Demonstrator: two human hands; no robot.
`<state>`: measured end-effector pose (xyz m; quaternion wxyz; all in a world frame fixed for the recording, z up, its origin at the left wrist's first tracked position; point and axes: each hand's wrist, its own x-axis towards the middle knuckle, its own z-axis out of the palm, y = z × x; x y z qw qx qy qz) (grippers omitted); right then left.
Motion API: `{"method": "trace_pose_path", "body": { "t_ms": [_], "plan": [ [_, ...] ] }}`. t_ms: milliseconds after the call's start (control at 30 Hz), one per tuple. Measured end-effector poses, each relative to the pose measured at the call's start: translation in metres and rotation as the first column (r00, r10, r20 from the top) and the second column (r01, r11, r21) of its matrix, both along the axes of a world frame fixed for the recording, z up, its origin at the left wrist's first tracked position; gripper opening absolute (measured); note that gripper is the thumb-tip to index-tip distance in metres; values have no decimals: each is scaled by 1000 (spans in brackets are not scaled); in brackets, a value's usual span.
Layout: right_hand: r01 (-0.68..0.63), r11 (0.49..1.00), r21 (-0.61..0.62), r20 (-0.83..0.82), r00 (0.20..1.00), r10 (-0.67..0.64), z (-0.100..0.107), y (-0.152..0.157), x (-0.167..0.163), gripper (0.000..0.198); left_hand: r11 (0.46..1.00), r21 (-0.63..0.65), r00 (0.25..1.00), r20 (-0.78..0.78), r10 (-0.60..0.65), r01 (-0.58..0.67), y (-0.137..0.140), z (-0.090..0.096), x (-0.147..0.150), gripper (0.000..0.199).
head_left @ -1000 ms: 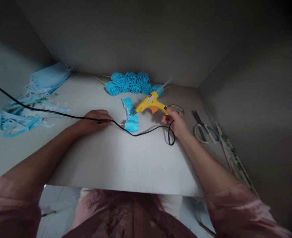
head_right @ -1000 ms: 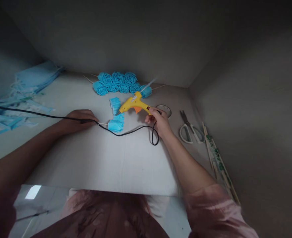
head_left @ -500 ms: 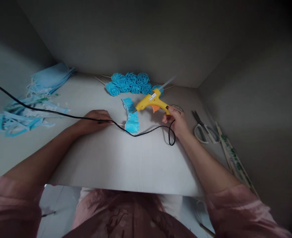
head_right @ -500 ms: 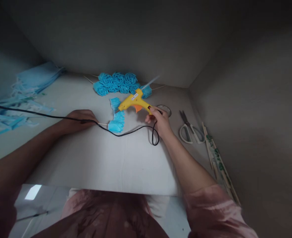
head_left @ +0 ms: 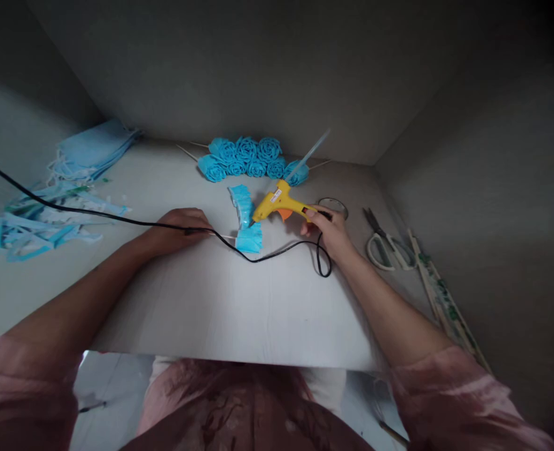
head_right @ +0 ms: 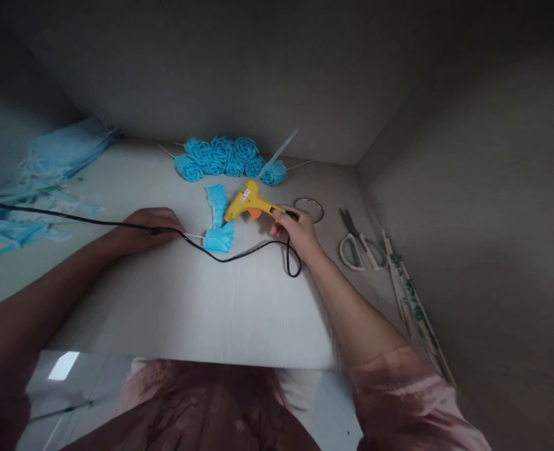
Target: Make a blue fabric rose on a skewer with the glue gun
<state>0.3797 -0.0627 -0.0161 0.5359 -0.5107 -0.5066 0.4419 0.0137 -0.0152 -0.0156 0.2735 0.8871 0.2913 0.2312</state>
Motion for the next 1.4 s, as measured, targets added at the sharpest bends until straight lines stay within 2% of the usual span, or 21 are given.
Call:
{"method": "trace_pose_path", "body": {
  "t_ms": [133, 267, 400, 467, 733, 1067, 1267, 1400],
  "plan": [
    [27, 999, 20, -52, 998, -26, 3, -1, -2, 30, 1000, -2, 1000, 2, -9, 9, -1, 1, 0, 31],
    [27, 999, -33, -46, 999, -29, 2, 0, -4, 30, 1000, -1, 1000, 17, 1, -1, -1, 0, 0, 30],
    [45, 999, -22, -236, 971, -49, 3, 4, 2, 41, 1000, 10, 1000, -13, 5, -4, -1, -2, -1, 30],
    [30, 1000, -5, -262, 965, -30, 4, 5, 6, 47, 1000, 17, 999, -47, 15, -14, 0, -2, -1, 30],
    [31, 999, -7, -68, 997, -31, -4, 5, 2, 39, 1000, 26, 999, -30, -11, 12, -1, 2, 1, 30],
    [13, 1000, -12, -17, 1000, -13, -6, 6, 0, 39, 1000, 19, 1000, -19, -12, 12, -2, 1, 0, 27],
    [64, 998, -8, -137, 989, -64, -5, 6, 0, 38, 1000, 8, 999, -38, -13, 14, -2, 3, 0, 27],
    [29, 1000, 0, -56, 998, -29, -4, 4, 0, 34, 1000, 24, 999, -44, -14, 15, 0, 0, -2, 27]
  ]
}}
